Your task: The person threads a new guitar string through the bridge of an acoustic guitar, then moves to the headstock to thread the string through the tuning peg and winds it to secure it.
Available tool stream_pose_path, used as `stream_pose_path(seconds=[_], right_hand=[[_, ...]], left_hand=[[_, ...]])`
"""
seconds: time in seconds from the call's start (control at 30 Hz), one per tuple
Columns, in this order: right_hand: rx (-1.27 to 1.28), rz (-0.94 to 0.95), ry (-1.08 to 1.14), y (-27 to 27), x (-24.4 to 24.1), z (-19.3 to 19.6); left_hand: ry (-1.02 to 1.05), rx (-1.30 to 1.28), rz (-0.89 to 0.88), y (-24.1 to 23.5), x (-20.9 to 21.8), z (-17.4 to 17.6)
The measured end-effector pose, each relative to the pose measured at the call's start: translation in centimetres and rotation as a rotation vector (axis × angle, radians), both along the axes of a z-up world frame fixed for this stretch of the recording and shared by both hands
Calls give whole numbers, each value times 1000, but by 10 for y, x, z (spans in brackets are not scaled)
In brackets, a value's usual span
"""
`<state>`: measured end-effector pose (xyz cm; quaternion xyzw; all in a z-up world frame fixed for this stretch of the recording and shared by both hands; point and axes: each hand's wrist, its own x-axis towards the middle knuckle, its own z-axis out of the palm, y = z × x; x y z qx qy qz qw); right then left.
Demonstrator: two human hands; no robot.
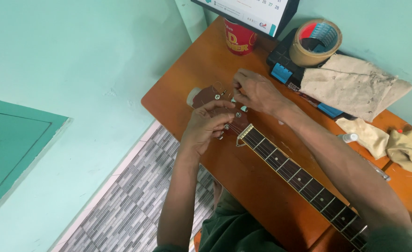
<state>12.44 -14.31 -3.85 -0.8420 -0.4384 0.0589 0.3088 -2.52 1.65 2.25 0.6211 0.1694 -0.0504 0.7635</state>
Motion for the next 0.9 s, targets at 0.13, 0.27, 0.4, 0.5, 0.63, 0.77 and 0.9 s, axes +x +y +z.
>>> stream_pose_path(seconds=[0.13,0.27,0.4,0.5,0.63,0.77,0.9], right_hand=[[131,-118,56,2,-3,-2],[71,-210,-74,-17,13,-12],[-127,-412,-217,-42,5,17],[-306,-512,-566,-64,-3,40],[-348,-581,-881,-94,6,48],[-88,-467,-767,-91,-4,70],[-30,-407,-844,-80,-15,90]], left_hand=[[17,-208,-4,-4,-14,9],[-24,54,67,0,-19,-6],[-64,228,50,-2,-10,-21],[8,269,66,-3,-1,-2],[-117,608,138,8,3,3],[-381,916,154,11,23,-8],[-484,1025,-283,10,64,-25]])
